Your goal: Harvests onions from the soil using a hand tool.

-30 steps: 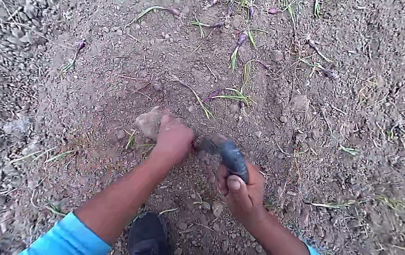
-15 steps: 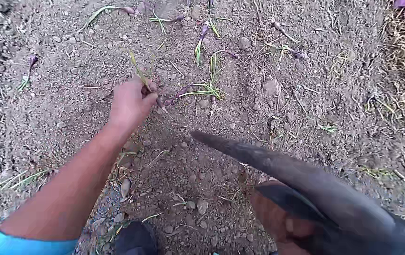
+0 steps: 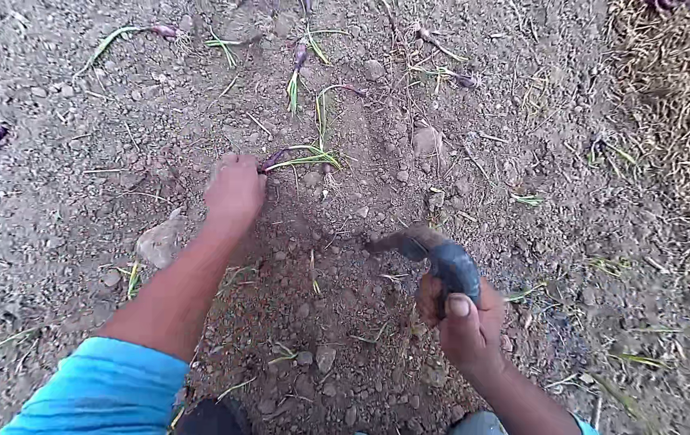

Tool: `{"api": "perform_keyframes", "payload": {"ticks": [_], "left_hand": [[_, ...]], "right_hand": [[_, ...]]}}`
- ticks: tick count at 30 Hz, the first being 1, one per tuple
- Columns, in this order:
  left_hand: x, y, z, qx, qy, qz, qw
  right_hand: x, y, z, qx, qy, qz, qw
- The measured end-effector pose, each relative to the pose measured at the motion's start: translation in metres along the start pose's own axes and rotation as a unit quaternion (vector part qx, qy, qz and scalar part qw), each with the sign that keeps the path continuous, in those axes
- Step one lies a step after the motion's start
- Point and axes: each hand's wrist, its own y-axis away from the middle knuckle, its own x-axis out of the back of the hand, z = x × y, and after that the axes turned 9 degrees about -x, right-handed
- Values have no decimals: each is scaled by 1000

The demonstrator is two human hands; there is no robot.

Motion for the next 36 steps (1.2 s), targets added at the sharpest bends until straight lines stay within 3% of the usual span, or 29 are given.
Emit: {"api": "perform_keyframes", "payload": {"ticks": [2,5,8,11,15,17,19,20,22,24,26,28,30,32,34,36], "left_hand": [[7,-9,1,3,-9,-20,1000],[3,20,16,-4,113,-52,992],[-5,33,51,-29,187,-98,977],[-25,33,93,-133,71,-138,979],[-78,47,121,-219,-105,-254,936],[-85,49,114,-270,-90,-220,933],[-77,43,94,-316,-47,-83,944],[-70,34,82,-319,-50,-26,946],[-56,11,61,-276,-84,6,958],[-43,0,56,-256,-111,2,960],[-34,5,70,-298,-108,10,948],[-29,9,97,-374,-90,28,923],[-33,11,137,-408,-97,1,908],[-51,20,180,-395,-143,-68,905],[-83,25,208,-372,-190,-145,897],[-124,30,199,-383,-209,-176,883]], "right_hand": [[11,2,-26,7,-43,1,999],[24,15,-43,39,-95,4,995],[-6,-12,4,44,-2,22,999],[-21,-23,35,-1,47,28,999],[20,8,-20,15,-30,50,998],[45,20,-21,30,-17,59,998],[58,14,-2,35,23,80,996],[62,10,4,20,28,86,996],[69,6,-8,-13,-4,104,995],[78,13,-33,17,-73,116,990],[82,13,-45,66,-131,110,983],[73,-2,-27,67,-99,120,986],[52,-22,18,25,-11,142,990],[40,-27,43,-35,18,145,989],[48,-21,21,-28,-14,151,988],[71,2,-11,10,-75,161,984]]}}
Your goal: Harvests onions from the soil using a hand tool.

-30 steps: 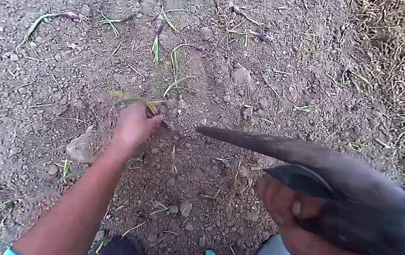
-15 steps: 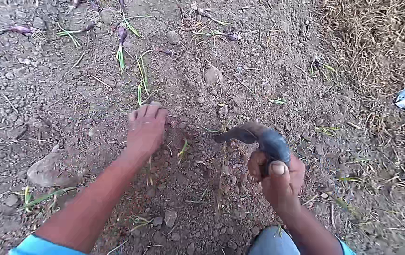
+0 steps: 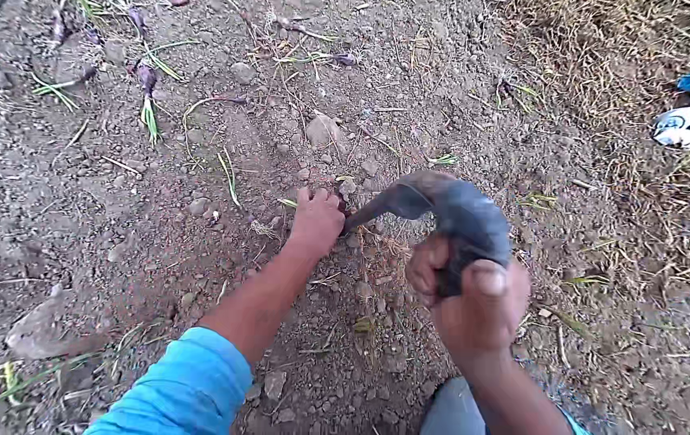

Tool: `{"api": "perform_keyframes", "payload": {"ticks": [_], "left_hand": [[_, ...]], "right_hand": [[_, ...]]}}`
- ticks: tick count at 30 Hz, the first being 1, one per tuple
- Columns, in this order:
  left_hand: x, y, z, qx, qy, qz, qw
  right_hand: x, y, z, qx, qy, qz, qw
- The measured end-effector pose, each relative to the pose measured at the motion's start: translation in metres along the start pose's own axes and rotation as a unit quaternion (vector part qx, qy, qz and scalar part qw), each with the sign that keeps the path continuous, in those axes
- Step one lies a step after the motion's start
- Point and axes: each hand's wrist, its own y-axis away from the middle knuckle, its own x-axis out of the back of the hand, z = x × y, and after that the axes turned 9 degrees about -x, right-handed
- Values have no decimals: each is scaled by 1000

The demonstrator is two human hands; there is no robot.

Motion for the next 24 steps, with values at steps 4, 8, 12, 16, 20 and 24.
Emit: {"api": "perform_keyframes", "payload": {"ticks": [4,8,12,16,20,24], "left_hand": [[0,23,-33,18,71,106,992],[30,65,-130,43,28,29,998],[27,78,-167,12,-7,36,999],[65,40,-127,21,74,138,988],[94,-25,-36,-48,-7,70,996],[53,-72,35,-116,-57,33,991]], "right_hand": [[45,0,4,53,52,42,996],[57,-15,18,5,113,46,993],[59,-3,-24,65,-48,61,995],[32,-43,42,62,76,65,993],[21,-55,86,-45,140,84,985],[53,-28,15,-16,10,74,997]]}}
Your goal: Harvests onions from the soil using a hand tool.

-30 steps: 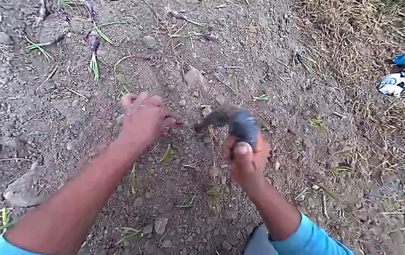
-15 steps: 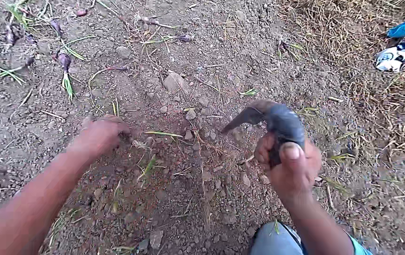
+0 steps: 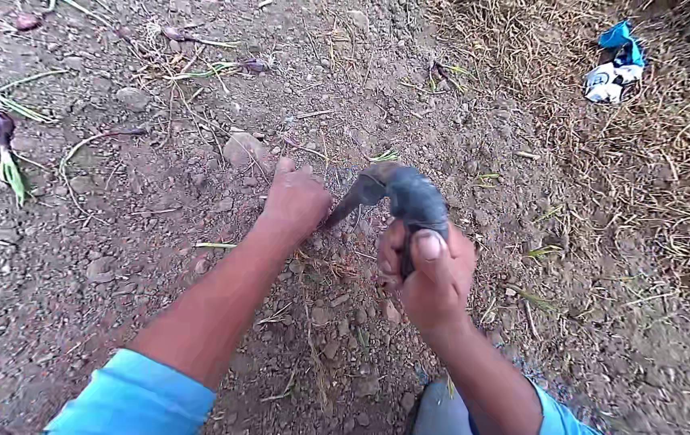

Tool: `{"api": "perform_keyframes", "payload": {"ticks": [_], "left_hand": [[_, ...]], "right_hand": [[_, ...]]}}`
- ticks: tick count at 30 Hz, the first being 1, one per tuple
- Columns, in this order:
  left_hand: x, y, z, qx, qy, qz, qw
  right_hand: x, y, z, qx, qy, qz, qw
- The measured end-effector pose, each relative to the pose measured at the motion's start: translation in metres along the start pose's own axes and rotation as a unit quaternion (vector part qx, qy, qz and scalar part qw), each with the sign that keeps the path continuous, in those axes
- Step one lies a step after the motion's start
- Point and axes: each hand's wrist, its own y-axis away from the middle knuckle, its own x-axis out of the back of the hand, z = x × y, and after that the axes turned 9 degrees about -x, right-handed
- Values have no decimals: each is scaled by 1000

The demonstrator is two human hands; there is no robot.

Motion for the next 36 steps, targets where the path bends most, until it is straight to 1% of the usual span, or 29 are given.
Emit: {"api": "perform_keyframes", "payload": {"ticks": [2,3,4,5,7,8,9,10,11,13,14,15,16,17,18,19,22,24,25,27,29,30,31,33,34,35,36], "left_hand": [[-39,-9,15,15,5,-15,1000],[-47,-11,19,27,-5,-34,999],[-50,-11,22,29,-14,-52,998],[-51,-6,21,26,-13,-61,998],[-46,20,9,20,16,-28,999],[-38,40,2,36,34,-11,999],[-28,65,-6,69,51,6,996],[-18,99,-15,119,67,10,991],[-6,140,-19,192,89,-19,977],[15,219,-22,343,152,-93,922],[23,253,-20,399,185,-107,892],[29,280,-18,439,215,-103,866],[35,295,-19,464,228,-91,851],[40,297,-30,479,231,-81,843],[43,287,-51,481,223,-73,845],[48,266,-77,473,210,-69,853],[58,159,-178,410,147,-28,900],[47,103,-228,375,109,-17,921],[40,83,-246,357,94,-25,929],[22,62,-264,346,87,-54,933],[8,59,-273,339,116,-51,932],[6,64,-281,329,131,-49,934],[6,68,-289,315,144,-58,936],[6,69,-301,300,159,-100,935],[7,65,-301,302,162,-112,933],[12,60,-294,307,167,-103,931],[19,55,-280,313,181,-68,930]], "right_hand": [[24,7,-30,36,-19,-6,999],[34,7,-35,48,-7,-5,999],[41,3,-30,54,21,0,998],[45,-4,-15,50,62,9,997],[48,-18,39,-2,152,42,987],[49,-23,64,-35,198,61,978],[49,-28,80,-61,232,71,968],[47,-30,86,-75,255,73,961],[45,-27,88,-80,268,71,958],[44,-27,86,-82,280,67,954],[45,-28,82,-97,277,58,954],[47,-29,79,-119,272,47,954],[49,-30,77,-139,269,40,952],[49,-32,76,-154,269,38,950],[48,-33,75,-165,275,38,946],[48,-34,74,-169,285,40,943],[35,-42,73,-165,320,84,929],[28,-40,81,-153,325,109,927],[24,-38,85,-159,311,119,929],[23,-32,87,-194,282,122,932],[26,-33,77,-241,301,105,917],[23,-35,69,-273,334,93,897],[18,-40,55,-325,366,72,869],[9,-63,22,-456,395,12,798],[8,-76,8,-505,400,-25,764],[11,-89,-5,-532,403,-70,742],[17,-101,-17,-537,409,-111,729]]}}
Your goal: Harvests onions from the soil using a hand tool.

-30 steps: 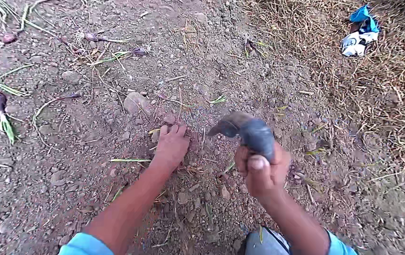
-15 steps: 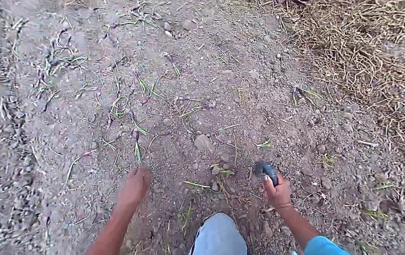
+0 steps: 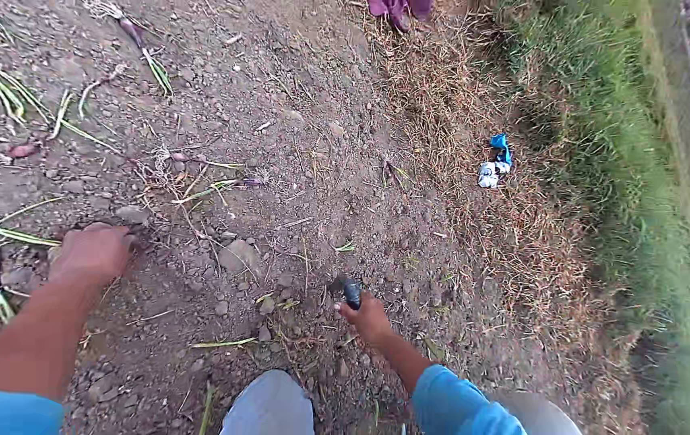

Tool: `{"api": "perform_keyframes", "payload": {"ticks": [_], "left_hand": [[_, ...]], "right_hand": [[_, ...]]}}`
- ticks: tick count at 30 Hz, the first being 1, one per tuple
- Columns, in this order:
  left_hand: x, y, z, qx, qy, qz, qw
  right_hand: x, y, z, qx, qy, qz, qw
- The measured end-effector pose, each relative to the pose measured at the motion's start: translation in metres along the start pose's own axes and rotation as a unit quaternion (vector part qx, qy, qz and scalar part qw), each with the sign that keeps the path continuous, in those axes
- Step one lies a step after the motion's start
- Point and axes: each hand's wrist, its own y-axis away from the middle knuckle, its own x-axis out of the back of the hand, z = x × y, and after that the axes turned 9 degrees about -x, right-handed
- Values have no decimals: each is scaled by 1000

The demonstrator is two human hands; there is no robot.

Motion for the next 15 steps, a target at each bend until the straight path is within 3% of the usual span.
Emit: {"api": "perform_keyframes", "payload": {"ticks": [2,4,6,9,13,15], "left_hand": [[-2,23,48,-22,76,83,993],[-17,52,104,-74,140,113,981],[-38,69,156,-127,152,72,978],[-54,55,211,-151,77,-44,984],[-66,29,234,-142,-61,-155,976],[-63,35,239,-146,-62,-130,979]], "right_hand": [[44,14,-18,37,40,-26,998],[92,34,-35,87,41,-36,995],[137,50,-40,192,-34,-49,980],[179,58,-43,337,-197,-124,912],[176,-6,-16,468,-199,-185,841],[141,-64,13,482,-176,-174,840]]}}
